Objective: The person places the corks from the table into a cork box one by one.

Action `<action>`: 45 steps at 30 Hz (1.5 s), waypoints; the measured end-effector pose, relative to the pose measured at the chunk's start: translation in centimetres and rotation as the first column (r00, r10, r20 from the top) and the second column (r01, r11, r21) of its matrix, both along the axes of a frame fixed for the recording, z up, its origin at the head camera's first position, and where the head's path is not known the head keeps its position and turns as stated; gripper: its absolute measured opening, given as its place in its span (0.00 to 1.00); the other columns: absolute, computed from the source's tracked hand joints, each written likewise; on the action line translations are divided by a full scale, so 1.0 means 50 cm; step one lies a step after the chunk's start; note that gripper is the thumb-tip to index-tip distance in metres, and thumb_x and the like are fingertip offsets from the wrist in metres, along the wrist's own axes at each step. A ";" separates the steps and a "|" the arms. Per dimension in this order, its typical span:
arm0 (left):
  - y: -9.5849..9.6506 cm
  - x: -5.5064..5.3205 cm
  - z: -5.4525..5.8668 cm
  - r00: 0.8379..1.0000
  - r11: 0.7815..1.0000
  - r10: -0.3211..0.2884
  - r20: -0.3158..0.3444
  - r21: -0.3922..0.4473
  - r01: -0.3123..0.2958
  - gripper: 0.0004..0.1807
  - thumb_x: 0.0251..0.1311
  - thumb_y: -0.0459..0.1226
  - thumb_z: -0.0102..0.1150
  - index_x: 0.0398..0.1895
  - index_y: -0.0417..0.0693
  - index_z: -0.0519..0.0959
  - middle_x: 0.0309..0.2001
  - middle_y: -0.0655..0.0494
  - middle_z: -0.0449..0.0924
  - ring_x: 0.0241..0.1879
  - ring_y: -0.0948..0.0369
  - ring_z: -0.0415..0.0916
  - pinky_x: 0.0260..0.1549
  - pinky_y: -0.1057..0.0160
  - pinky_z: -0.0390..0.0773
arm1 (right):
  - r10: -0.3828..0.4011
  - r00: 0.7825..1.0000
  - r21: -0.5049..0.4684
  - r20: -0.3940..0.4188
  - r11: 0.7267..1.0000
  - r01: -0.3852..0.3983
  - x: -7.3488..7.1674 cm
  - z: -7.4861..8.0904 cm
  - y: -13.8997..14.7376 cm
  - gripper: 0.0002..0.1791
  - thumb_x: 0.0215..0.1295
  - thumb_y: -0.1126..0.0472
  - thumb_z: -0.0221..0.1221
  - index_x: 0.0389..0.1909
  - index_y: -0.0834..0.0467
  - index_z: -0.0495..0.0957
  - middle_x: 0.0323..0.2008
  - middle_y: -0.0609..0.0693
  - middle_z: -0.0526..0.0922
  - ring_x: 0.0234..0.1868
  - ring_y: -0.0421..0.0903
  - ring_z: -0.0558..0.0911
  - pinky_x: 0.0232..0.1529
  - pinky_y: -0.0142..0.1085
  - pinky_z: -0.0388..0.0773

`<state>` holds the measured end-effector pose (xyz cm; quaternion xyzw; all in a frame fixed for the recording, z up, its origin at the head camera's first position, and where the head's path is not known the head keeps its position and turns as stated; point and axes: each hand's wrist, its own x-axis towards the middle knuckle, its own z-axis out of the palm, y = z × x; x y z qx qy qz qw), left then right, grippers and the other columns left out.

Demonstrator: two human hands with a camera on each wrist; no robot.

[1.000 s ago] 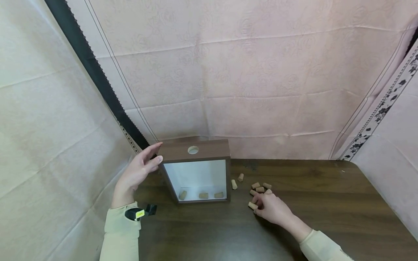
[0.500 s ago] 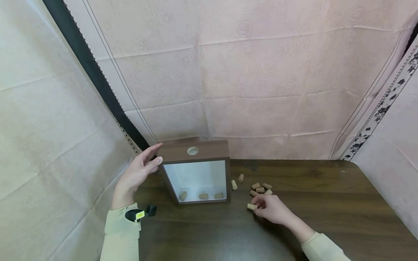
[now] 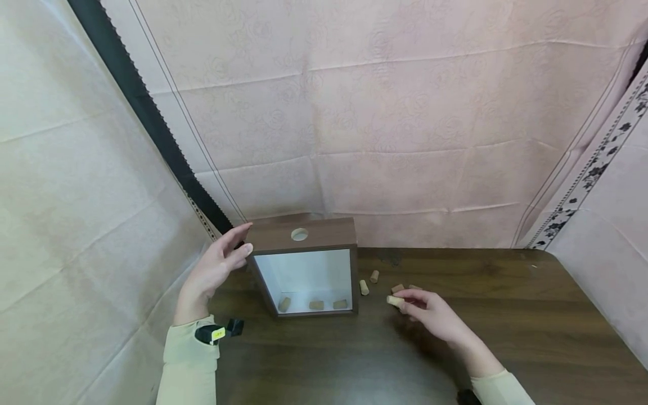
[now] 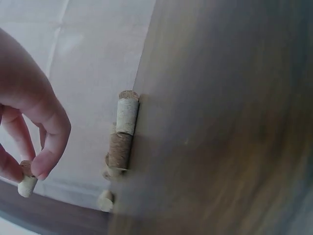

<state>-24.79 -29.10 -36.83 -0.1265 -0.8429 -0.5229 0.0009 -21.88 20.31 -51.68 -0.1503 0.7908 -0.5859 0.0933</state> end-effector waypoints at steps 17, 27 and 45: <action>-0.001 0.001 0.003 1.000 1.000 -0.003 -0.002 -0.006 0.003 0.38 0.80 0.49 0.59 0.86 0.53 0.58 0.86 0.43 0.49 0.82 0.39 0.52 0.67 0.41 0.72 | -0.129 0.985 -0.278 0.113 0.948 0.156 -0.007 0.056 -0.023 0.27 0.80 0.56 0.63 0.69 0.67 0.70 0.53 0.56 0.85 0.51 0.49 0.87 0.53 0.39 0.86; -0.005 0.000 0.000 1.000 1.000 -0.005 -0.005 -0.005 0.005 0.38 0.80 0.48 0.59 0.86 0.52 0.57 0.86 0.44 0.49 0.82 0.39 0.51 0.67 0.40 0.72 | -0.169 0.985 -0.470 0.034 0.867 0.165 -0.010 0.148 -0.086 0.21 0.82 0.54 0.61 0.67 0.61 0.75 0.51 0.50 0.81 0.50 0.45 0.83 0.54 0.34 0.85; -0.004 -0.004 0.000 1.000 1.000 -0.008 0.007 0.006 0.008 0.39 0.79 0.49 0.60 0.86 0.52 0.58 0.86 0.44 0.49 0.82 0.39 0.52 0.67 0.41 0.71 | -0.121 0.968 -0.502 -0.221 0.865 -0.007 -0.044 0.332 -0.231 0.16 0.77 0.66 0.63 0.62 0.62 0.79 0.49 0.53 0.84 0.47 0.51 0.83 0.50 0.37 0.85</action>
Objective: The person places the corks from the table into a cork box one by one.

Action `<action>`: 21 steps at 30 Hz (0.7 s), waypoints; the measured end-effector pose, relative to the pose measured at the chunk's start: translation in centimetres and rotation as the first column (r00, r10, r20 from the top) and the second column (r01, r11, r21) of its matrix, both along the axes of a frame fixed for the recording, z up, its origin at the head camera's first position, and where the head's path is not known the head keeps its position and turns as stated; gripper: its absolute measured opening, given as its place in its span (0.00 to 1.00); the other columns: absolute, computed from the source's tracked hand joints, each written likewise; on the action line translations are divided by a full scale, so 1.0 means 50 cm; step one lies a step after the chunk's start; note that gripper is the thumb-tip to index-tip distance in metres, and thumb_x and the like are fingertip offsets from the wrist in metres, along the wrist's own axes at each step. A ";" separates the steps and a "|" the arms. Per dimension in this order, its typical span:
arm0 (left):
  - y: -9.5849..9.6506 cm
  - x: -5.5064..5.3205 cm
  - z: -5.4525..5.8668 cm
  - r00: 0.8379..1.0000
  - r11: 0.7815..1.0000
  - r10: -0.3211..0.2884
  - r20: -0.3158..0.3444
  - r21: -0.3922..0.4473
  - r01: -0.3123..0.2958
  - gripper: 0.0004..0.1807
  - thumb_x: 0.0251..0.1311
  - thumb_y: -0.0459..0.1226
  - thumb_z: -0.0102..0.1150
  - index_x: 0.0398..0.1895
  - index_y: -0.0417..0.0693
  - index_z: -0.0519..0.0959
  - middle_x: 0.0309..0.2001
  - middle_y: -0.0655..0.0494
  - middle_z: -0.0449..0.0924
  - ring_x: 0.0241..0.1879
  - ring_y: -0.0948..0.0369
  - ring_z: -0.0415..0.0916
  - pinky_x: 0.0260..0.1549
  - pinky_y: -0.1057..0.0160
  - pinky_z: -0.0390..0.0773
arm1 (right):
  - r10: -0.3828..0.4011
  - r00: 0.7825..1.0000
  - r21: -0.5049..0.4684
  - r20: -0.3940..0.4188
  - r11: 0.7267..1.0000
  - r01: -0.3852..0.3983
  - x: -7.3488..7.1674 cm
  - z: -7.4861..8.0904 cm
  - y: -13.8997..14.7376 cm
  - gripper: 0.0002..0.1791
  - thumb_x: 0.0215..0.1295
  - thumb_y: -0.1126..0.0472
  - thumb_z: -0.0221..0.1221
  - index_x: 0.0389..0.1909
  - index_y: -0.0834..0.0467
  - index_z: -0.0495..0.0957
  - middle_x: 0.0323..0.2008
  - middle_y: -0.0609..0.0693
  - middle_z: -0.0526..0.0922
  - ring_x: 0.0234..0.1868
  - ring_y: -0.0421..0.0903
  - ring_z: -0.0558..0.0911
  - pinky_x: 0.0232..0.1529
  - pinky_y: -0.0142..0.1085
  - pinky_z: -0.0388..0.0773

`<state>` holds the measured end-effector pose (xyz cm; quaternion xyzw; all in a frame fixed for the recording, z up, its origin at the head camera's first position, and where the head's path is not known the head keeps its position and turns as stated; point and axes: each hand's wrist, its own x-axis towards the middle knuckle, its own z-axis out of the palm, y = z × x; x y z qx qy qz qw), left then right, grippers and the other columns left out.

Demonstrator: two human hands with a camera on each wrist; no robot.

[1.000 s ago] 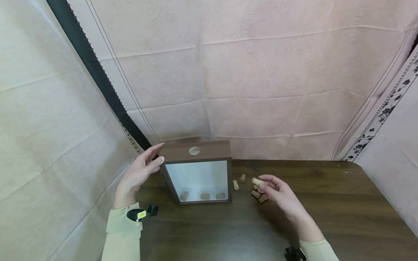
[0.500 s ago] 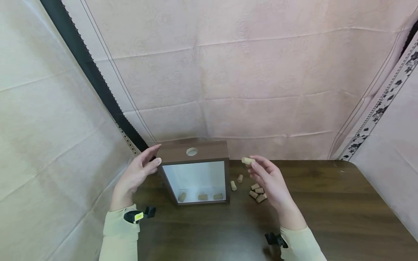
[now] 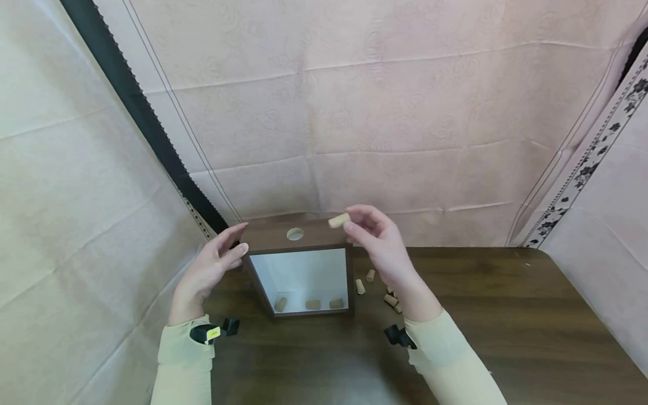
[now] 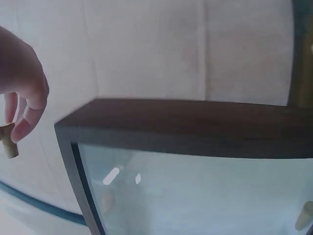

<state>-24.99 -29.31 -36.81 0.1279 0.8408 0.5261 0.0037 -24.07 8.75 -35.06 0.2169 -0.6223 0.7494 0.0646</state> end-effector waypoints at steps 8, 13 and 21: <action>0.001 0.001 0.002 1.000 1.000 0.007 0.006 -0.004 -0.007 0.39 0.79 0.49 0.60 0.86 0.53 0.58 0.86 0.43 0.49 0.82 0.38 0.52 0.67 0.39 0.71 | -0.020 0.988 0.357 -0.150 0.931 0.073 -0.035 0.032 -0.079 0.15 0.74 0.58 0.68 0.58 0.53 0.85 0.49 0.46 0.88 0.48 0.47 0.86 0.52 0.42 0.85; 0.003 0.001 0.002 1.000 1.000 0.009 0.008 -0.010 -0.009 0.39 0.79 0.50 0.60 0.86 0.53 0.57 0.86 0.42 0.49 0.81 0.38 0.52 0.67 0.39 0.72 | -0.047 0.968 0.468 -0.246 0.869 0.161 -0.050 0.032 -0.113 0.14 0.74 0.59 0.69 0.56 0.56 0.86 0.46 0.44 0.89 0.43 0.41 0.86 0.46 0.40 0.85; 0.003 0.003 0.002 1.000 1.000 0.014 0.007 -0.004 -0.014 0.39 0.79 0.50 0.60 0.86 0.54 0.57 0.86 0.45 0.49 0.82 0.39 0.52 0.67 0.40 0.72 | -0.055 0.948 0.592 -0.313 0.769 0.240 -0.053 0.028 -0.139 0.13 0.74 0.59 0.69 0.55 0.56 0.87 0.43 0.43 0.89 0.40 0.38 0.86 0.42 0.34 0.85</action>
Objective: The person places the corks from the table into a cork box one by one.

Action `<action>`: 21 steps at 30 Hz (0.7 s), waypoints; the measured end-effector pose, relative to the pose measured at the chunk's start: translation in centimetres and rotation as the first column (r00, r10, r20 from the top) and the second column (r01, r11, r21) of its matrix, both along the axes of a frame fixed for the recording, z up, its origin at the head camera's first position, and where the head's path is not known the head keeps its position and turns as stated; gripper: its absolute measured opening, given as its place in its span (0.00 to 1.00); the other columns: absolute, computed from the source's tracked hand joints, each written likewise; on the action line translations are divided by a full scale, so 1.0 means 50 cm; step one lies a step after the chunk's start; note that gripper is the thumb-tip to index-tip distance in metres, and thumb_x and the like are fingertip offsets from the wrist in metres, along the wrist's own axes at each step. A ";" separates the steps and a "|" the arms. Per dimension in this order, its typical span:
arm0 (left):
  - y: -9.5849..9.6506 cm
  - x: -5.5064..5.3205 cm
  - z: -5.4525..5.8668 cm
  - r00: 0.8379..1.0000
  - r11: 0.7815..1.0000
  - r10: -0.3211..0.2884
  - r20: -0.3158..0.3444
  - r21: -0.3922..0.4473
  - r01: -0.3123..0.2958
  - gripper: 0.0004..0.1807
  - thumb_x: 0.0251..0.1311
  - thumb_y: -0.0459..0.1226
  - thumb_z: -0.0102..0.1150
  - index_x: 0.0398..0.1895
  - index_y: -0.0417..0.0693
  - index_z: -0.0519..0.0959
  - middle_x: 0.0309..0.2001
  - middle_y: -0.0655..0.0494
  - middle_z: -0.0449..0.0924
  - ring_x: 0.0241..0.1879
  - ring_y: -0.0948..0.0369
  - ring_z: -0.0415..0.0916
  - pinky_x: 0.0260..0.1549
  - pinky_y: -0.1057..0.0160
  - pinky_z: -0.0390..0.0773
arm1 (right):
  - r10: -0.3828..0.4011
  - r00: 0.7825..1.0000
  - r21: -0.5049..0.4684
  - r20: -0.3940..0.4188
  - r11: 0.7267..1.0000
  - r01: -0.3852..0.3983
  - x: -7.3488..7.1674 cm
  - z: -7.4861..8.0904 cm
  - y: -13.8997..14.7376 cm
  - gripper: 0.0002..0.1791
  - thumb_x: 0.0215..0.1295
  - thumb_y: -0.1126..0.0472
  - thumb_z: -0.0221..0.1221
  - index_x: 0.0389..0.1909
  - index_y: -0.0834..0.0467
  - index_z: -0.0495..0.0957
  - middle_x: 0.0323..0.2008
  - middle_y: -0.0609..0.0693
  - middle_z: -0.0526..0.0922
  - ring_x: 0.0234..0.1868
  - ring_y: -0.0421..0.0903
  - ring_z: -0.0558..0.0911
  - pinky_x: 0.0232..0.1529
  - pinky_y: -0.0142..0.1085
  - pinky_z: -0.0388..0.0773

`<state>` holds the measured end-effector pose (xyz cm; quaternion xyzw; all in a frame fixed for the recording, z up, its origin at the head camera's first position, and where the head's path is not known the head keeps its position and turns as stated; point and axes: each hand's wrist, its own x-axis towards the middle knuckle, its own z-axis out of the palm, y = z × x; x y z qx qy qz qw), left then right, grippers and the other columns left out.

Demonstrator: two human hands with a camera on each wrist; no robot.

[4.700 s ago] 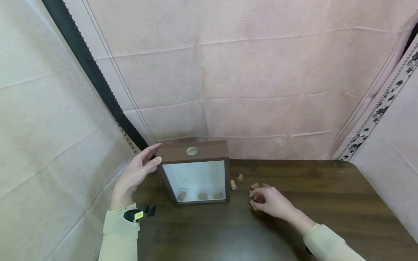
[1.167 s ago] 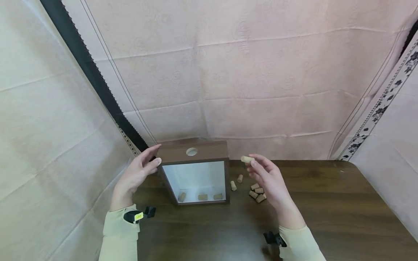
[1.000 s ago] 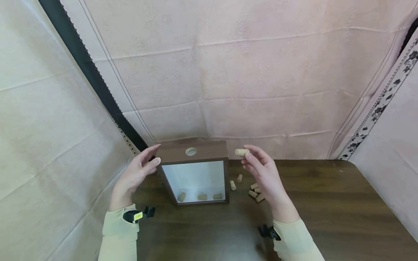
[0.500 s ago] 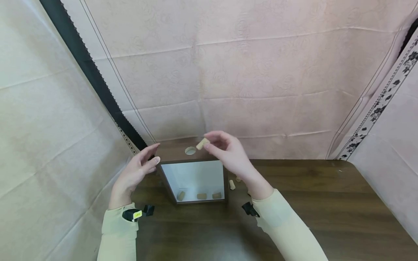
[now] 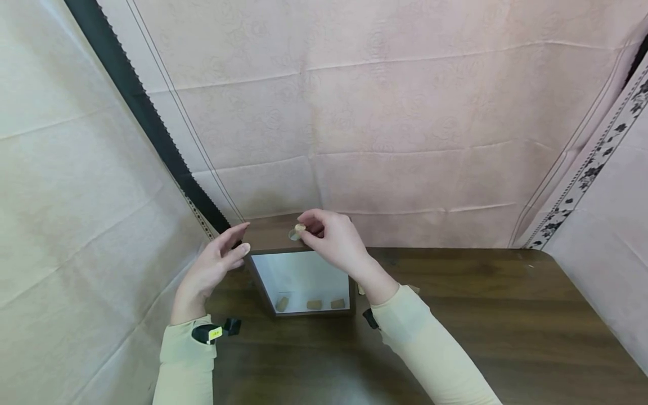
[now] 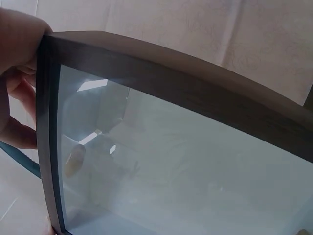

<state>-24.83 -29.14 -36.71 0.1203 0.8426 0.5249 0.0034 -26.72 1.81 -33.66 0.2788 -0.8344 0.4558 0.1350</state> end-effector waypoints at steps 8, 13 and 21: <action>0.000 0.001 -0.002 1.000 1.000 0.007 0.000 0.004 -0.007 0.39 0.79 0.49 0.60 0.86 0.54 0.57 0.86 0.46 0.49 0.82 0.40 0.52 0.67 0.40 0.71 | -0.008 0.999 0.051 -0.054 0.999 0.010 0.006 -0.008 0.004 0.10 0.73 0.61 0.68 0.52 0.55 0.88 0.44 0.44 0.89 0.42 0.39 0.86 0.46 0.34 0.85; -0.002 0.000 -0.002 1.000 1.000 0.001 0.001 0.015 -0.001 0.39 0.79 0.49 0.60 0.86 0.53 0.58 0.86 0.46 0.49 0.82 0.41 0.52 0.67 0.41 0.72 | -0.011 0.996 0.056 -0.088 0.998 0.016 0.010 -0.011 0.005 0.08 0.74 0.60 0.68 0.50 0.53 0.89 0.43 0.42 0.88 0.42 0.38 0.85 0.45 0.33 0.85; -0.002 -0.003 -0.003 1.000 1.000 -0.007 -0.003 0.014 0.007 0.39 0.79 0.49 0.60 0.86 0.53 0.58 0.86 0.45 0.49 0.82 0.41 0.52 0.66 0.42 0.72 | 0.047 0.990 -0.004 -0.129 0.999 -0.048 0.010 -0.021 0.020 0.12 0.74 0.58 0.68 0.55 0.52 0.87 0.44 0.40 0.88 0.42 0.35 0.84 0.47 0.34 0.84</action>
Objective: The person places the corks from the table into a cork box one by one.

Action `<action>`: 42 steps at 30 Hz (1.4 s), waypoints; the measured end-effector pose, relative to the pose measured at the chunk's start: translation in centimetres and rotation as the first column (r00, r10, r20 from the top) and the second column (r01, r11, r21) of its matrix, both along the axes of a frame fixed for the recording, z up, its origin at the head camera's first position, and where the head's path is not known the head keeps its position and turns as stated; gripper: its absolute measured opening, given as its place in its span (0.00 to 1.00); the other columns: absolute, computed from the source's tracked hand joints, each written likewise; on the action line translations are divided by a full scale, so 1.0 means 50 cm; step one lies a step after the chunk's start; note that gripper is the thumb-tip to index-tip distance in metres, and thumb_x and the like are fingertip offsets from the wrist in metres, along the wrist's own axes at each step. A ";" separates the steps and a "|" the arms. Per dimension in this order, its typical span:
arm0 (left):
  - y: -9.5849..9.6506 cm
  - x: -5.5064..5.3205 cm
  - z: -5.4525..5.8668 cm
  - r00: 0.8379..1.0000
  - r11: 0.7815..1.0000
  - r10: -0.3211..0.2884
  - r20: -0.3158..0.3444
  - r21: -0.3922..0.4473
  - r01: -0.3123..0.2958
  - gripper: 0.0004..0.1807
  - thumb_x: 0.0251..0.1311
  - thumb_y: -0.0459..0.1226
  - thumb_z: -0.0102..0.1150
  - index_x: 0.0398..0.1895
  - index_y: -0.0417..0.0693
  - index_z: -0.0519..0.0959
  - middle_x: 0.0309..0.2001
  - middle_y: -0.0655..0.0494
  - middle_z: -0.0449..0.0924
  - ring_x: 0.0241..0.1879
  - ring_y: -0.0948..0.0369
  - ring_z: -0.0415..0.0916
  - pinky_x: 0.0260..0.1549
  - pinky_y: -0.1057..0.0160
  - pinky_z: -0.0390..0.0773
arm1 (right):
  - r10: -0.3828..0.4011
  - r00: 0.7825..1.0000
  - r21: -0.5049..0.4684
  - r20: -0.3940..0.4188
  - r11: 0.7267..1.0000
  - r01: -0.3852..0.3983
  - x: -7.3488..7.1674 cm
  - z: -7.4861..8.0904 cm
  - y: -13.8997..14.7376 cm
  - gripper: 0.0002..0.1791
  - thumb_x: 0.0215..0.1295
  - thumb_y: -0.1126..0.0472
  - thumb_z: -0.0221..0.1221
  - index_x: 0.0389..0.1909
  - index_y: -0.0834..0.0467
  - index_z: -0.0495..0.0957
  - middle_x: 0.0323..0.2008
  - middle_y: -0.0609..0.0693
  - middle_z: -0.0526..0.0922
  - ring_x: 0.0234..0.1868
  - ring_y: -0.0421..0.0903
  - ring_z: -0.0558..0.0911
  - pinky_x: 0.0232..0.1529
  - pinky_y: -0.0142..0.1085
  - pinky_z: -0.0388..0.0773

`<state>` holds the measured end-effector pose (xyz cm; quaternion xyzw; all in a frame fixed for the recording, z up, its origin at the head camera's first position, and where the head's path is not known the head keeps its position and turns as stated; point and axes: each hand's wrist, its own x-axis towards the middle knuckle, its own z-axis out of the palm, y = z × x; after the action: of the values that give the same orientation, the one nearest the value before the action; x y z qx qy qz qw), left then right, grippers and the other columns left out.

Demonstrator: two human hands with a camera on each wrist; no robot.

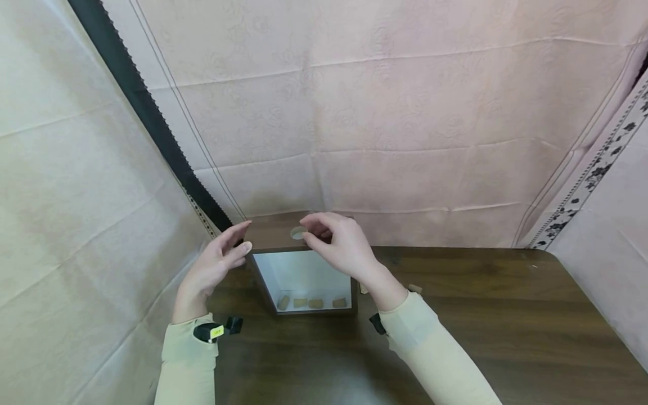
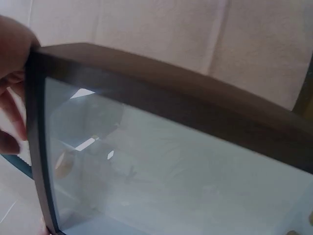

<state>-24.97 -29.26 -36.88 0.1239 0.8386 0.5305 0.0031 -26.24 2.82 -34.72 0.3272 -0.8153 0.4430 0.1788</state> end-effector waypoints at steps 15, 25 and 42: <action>0.000 0.001 -0.003 1.000 1.000 0.009 -0.012 -0.003 -0.009 0.38 0.79 0.49 0.60 0.86 0.54 0.59 0.86 0.44 0.49 0.82 0.40 0.52 0.66 0.43 0.73 | 0.144 0.963 -0.206 -0.227 0.959 -0.192 0.035 -0.089 0.147 0.14 0.67 0.72 0.69 0.53 0.62 0.86 0.42 0.53 0.88 0.39 0.43 0.84 0.39 0.38 0.85; -0.001 -0.004 -0.007 1.000 1.000 0.005 -0.007 0.007 -0.005 0.38 0.79 0.49 0.60 0.86 0.54 0.58 0.86 0.45 0.48 0.82 0.40 0.52 0.66 0.42 0.73 | 0.004 0.995 -0.074 0.095 0.997 0.003 0.034 -0.239 0.287 0.14 0.71 0.65 0.70 0.53 0.48 0.87 0.46 0.42 0.89 0.41 0.41 0.87 0.42 0.37 0.86; 0.001 0.002 -0.010 1.000 1.000 0.019 -0.025 0.002 -0.019 0.39 0.79 0.49 0.59 0.86 0.54 0.57 0.86 0.48 0.49 0.83 0.42 0.52 0.67 0.43 0.72 | -0.134 0.927 0.312 0.350 0.950 0.019 0.042 -0.376 0.395 0.19 0.70 0.66 0.70 0.61 0.58 0.86 0.59 0.55 0.86 0.50 0.51 0.86 0.46 0.45 0.86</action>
<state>-24.86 -29.21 -37.37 0.1226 0.8392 0.5297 -0.0124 -24.13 22.60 -53.51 0.2296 -0.9048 0.3585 -0.0118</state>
